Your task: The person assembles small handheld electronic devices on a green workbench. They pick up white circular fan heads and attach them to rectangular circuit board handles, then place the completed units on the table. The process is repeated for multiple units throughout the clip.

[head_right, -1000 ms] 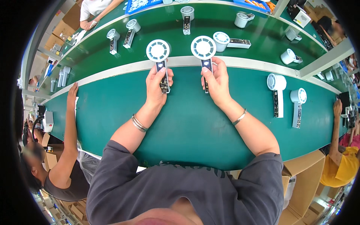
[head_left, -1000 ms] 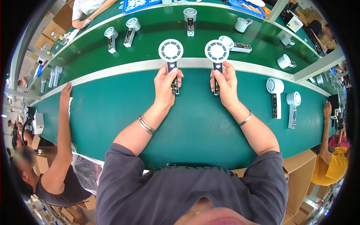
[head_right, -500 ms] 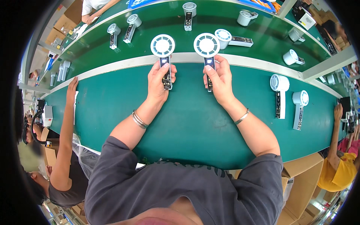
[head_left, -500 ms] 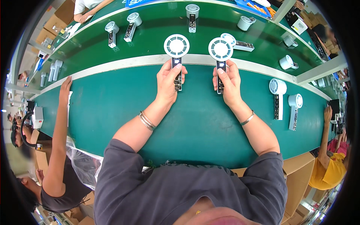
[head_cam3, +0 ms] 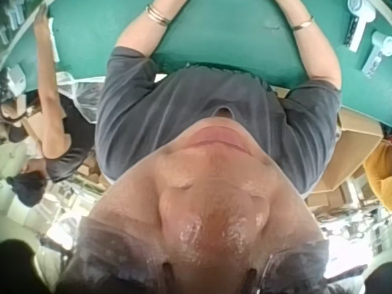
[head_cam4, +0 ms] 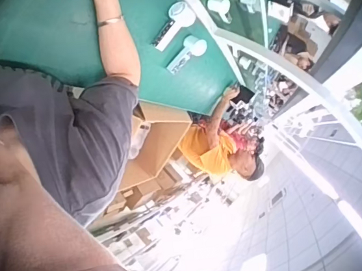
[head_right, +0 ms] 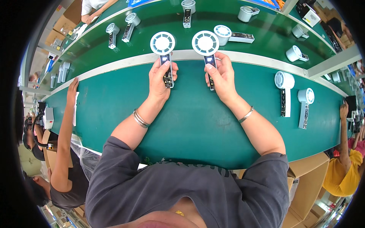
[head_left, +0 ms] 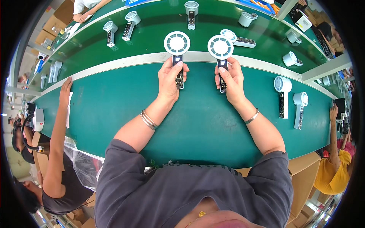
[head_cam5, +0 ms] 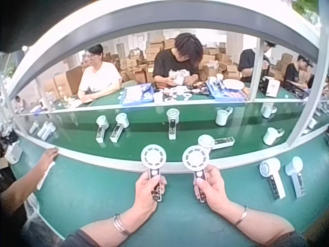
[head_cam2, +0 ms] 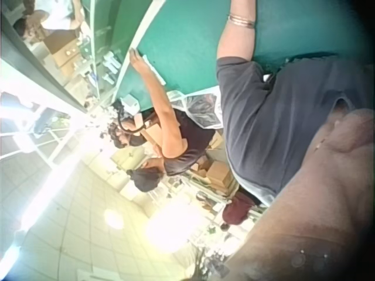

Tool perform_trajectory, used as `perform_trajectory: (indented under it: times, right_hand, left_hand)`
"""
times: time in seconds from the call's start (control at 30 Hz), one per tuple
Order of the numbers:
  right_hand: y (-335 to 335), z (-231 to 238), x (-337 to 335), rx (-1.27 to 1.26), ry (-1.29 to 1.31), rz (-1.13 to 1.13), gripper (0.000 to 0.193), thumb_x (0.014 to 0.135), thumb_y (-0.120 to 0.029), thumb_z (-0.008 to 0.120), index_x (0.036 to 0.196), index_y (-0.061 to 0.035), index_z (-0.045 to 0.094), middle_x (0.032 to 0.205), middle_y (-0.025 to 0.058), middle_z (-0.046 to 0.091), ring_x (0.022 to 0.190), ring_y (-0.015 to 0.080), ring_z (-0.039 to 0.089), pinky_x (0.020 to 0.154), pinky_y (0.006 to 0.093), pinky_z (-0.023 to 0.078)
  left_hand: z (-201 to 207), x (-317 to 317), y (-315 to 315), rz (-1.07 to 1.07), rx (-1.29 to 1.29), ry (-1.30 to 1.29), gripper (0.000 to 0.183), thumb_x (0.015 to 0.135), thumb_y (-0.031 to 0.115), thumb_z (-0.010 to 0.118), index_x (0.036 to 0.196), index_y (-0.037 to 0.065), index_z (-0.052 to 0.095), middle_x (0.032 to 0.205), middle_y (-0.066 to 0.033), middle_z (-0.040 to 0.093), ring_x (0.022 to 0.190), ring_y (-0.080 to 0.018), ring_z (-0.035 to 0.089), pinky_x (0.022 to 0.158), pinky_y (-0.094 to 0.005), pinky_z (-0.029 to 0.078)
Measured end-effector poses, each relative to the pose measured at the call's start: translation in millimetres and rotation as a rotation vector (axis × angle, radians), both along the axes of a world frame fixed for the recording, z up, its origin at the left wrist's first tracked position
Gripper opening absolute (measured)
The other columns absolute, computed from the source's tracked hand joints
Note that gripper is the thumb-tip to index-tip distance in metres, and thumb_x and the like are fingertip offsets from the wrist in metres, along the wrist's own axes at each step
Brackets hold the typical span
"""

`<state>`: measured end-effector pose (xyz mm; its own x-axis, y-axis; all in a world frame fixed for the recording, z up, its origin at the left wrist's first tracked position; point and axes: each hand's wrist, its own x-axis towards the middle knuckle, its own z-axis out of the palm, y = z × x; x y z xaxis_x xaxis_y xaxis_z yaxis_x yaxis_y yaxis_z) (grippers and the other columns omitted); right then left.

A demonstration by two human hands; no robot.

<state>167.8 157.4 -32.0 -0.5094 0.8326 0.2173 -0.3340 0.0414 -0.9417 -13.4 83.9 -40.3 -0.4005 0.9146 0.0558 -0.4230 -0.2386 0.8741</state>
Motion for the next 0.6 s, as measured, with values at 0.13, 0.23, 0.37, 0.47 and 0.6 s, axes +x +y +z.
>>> perform_trajectory:
  times: [0.13,0.23,0.37,0.47,0.6]
  right_hand:
    - [0.0,0.5,0.4,-0.002,-0.002,0.0,0.041,0.088,-0.016,0.055,0.12,0.0,0.034,0.083,0.0069,0.052,0.056,0.0085,0.05,0.044,0.0211,0.042]
    - [0.3,0.1,0.6,-0.006,-0.003,-0.004,0.041,0.088,-0.015,0.055,0.12,0.0003,0.034,0.083,0.0067,0.052,0.056,0.0084,0.05,0.044,0.0209,0.041]
    - [1.3,-1.1,-0.6,-0.001,-0.015,-0.002,0.04,0.088,-0.014,0.054,0.12,0.0004,0.034,0.083,0.0065,0.051,0.056,0.0082,0.05,0.044,0.0207,0.041]
    - [1.2,-1.3,-0.2,0.002,-0.025,-0.007,0.04,0.088,-0.016,0.055,0.119,-0.0003,0.035,0.082,0.0072,0.052,0.056,0.0093,0.05,0.044,0.0215,0.041]
    - [0.7,-0.8,0.0,0.006,-0.026,-0.008,0.04,0.088,-0.016,0.055,0.119,-0.0001,0.035,0.082,0.0073,0.052,0.055,0.0094,0.05,0.044,0.0215,0.041]
  left_hand:
    - [0.7,1.0,0.6,0.007,-0.01,0.004,0.033,0.087,0.019,0.055,0.114,0.0,0.051,0.077,-0.0073,0.059,0.061,-0.0087,0.053,0.052,-0.0212,0.044]
    - [-0.2,0.6,0.7,-0.007,-0.006,0.006,0.034,0.087,0.02,0.056,0.114,0.0,0.051,0.077,-0.007,0.059,0.061,-0.0086,0.053,0.052,-0.021,0.044]
    - [3.0,3.1,1.0,0.012,-0.002,-0.049,0.025,0.085,0.017,0.058,0.105,0.002,0.054,0.073,-0.0054,0.059,0.058,-0.007,0.051,0.05,-0.0197,0.042]
    - [2.3,2.5,0.7,0.008,-0.013,-0.035,0.029,0.086,0.018,0.058,0.109,0.001,0.053,0.074,-0.0056,0.059,0.059,-0.0072,0.052,0.05,-0.02,0.042]
    - [0.0,1.0,0.4,-0.003,-0.025,-0.003,0.038,0.086,0.021,0.057,0.117,0.0,0.05,0.077,-0.0061,0.059,0.062,-0.0082,0.052,0.053,-0.0208,0.044]
